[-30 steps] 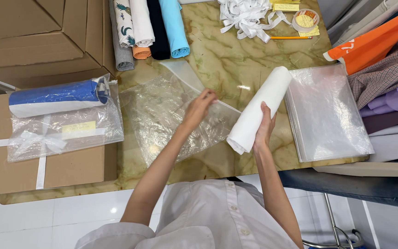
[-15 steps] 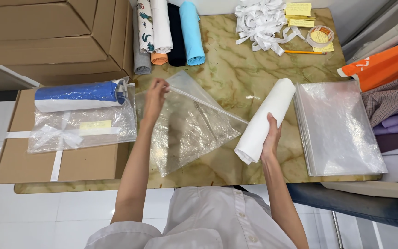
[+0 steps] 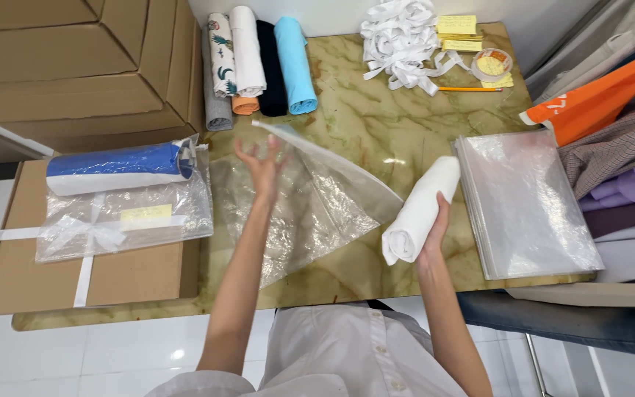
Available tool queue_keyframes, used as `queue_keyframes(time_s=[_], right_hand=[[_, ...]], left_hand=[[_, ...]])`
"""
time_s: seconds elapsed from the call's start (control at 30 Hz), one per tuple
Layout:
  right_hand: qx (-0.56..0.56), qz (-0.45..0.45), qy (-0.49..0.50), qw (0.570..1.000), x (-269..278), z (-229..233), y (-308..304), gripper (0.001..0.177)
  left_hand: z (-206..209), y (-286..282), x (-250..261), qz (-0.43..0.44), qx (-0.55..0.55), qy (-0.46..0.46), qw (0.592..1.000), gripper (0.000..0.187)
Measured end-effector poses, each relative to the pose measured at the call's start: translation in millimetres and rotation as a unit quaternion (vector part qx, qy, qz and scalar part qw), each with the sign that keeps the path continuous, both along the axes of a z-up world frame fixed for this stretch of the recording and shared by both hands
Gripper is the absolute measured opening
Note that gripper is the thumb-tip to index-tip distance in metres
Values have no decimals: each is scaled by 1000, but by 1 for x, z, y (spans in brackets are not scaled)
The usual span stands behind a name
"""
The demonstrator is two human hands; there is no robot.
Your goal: Packing fabric rolls into plastic bags and then into a cardboard box for shipping
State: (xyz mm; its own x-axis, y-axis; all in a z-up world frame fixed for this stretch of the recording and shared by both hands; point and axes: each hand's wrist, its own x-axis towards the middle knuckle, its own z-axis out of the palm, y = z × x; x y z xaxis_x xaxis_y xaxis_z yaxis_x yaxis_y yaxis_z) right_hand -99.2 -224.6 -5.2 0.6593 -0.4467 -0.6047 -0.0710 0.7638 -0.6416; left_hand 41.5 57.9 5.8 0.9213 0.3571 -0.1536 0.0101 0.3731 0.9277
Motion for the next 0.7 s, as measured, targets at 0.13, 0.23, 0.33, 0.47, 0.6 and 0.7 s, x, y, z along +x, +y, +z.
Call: queue_keyframes(time_s=[0.13,0.23,0.33,0.47,0.6,0.7], right_hand=[[66,-23,13,997,-11,-5,6,69],[59,-4,42,997,-26,-3,2,77],[24,34,77,996,-31,12,-9,75],[-46,0,97,994,-38,12,-32,78],[-122,-16,117,985,-52,19,-49,78],[-122,-2,124,985,-47,19,-45,80]], left_hand=[[-72,-79,12,-98,-43,125,986,125],[-125,-137,8,-208,-66,158,963,36],[-130,-166,-11,-295,170,92,936,21],[-161,-164,-24,-353,433,-77,826,45],[-112,-125,-60,-389,644,6,658,62],[-114,-100,-68,-405,685,-13,606,64]])
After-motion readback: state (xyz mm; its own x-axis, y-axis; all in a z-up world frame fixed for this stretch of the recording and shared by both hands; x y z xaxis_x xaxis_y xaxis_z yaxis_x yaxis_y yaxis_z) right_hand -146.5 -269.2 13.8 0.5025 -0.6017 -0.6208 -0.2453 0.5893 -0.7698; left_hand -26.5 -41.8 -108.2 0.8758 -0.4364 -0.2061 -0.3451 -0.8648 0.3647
